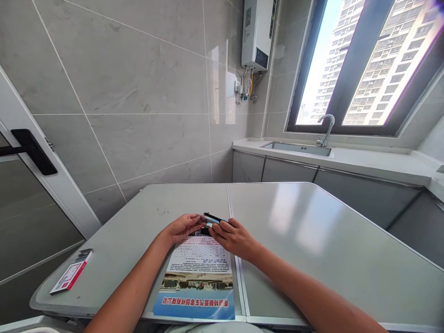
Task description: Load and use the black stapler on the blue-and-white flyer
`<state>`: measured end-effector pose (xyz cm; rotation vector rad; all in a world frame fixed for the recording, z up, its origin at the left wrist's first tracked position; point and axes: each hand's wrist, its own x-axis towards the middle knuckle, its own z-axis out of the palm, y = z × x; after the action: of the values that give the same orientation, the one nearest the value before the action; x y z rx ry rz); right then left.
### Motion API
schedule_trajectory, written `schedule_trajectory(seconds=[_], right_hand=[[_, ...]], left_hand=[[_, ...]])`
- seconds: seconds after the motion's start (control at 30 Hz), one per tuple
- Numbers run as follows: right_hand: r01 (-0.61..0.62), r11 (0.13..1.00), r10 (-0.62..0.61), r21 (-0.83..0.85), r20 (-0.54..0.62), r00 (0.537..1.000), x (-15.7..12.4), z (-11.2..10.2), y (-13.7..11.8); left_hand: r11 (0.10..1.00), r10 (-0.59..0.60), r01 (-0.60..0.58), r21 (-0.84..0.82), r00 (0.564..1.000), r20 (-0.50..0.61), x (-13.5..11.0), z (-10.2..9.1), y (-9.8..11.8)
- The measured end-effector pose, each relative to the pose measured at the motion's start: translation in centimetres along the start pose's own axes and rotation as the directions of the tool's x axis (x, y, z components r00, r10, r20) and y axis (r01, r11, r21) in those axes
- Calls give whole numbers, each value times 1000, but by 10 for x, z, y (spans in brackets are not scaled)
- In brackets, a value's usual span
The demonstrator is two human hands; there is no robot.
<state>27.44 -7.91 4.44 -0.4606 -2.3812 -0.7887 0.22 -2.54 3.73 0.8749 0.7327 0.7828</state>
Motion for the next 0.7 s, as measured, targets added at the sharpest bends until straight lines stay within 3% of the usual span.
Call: schedule_trajectory(seconds=[0.1,0.2,0.27,0.37,0.47,0.5,0.7], right_hand=[[-79,997,79,20,4,997,-1,1,3],[-294,949,299,117,-31,954,-1,3,5],[-431,853,456,294,-18,890,-1,5,6],[-531,628,590,569,96,802,0,8,4],[-547,490,558,679,237,795,0,12,-2],[-552,470,532,689,277,800,1,13,-4],[-587,460,425,666,416,804,3,13,-14]], left_hand=[[1000,-1,1,-1,997,-82,3,0,0],[994,101,-106,-3,963,-251,7,-3,1],[979,197,-199,31,914,-353,9,-4,2],[942,335,-308,133,833,-441,9,-7,4],[903,429,-382,197,771,-471,9,-10,6],[902,432,-383,201,773,-465,9,-11,6],[937,340,-292,193,887,-311,10,-3,2]])
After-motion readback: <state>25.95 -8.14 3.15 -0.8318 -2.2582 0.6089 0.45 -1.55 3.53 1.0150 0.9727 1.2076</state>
